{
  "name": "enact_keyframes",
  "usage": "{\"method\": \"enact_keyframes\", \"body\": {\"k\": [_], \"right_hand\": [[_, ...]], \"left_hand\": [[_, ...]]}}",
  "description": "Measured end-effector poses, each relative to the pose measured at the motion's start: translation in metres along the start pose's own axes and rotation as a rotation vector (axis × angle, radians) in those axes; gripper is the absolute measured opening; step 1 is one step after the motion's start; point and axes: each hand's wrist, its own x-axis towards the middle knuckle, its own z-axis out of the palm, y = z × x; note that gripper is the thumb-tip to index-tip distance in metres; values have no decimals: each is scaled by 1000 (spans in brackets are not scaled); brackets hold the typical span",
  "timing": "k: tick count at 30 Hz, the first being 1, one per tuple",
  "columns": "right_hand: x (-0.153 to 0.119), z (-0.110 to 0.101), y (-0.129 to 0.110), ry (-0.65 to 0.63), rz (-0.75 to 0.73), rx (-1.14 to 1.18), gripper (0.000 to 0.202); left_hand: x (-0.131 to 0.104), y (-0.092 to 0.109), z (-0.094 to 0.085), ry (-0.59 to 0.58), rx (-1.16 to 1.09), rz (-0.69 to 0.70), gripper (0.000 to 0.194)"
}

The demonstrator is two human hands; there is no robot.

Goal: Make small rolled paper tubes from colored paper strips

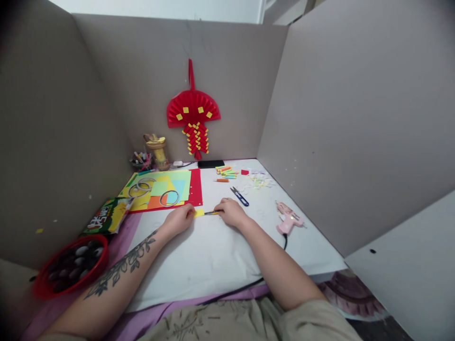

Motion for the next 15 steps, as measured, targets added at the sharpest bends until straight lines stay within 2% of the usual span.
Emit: {"method": "enact_keyframes", "body": {"k": [8,11,15], "right_hand": [[8,-2,4,16,36,-48,26],[8,0,6,18,32,-61,26],[8,0,6,20,26,-69,25]], "left_hand": [[7,7,5,33,-3,-84,22],[9,3,6,62,-37,7,27],[9,-8,4,-7,-57,174,31]]}}
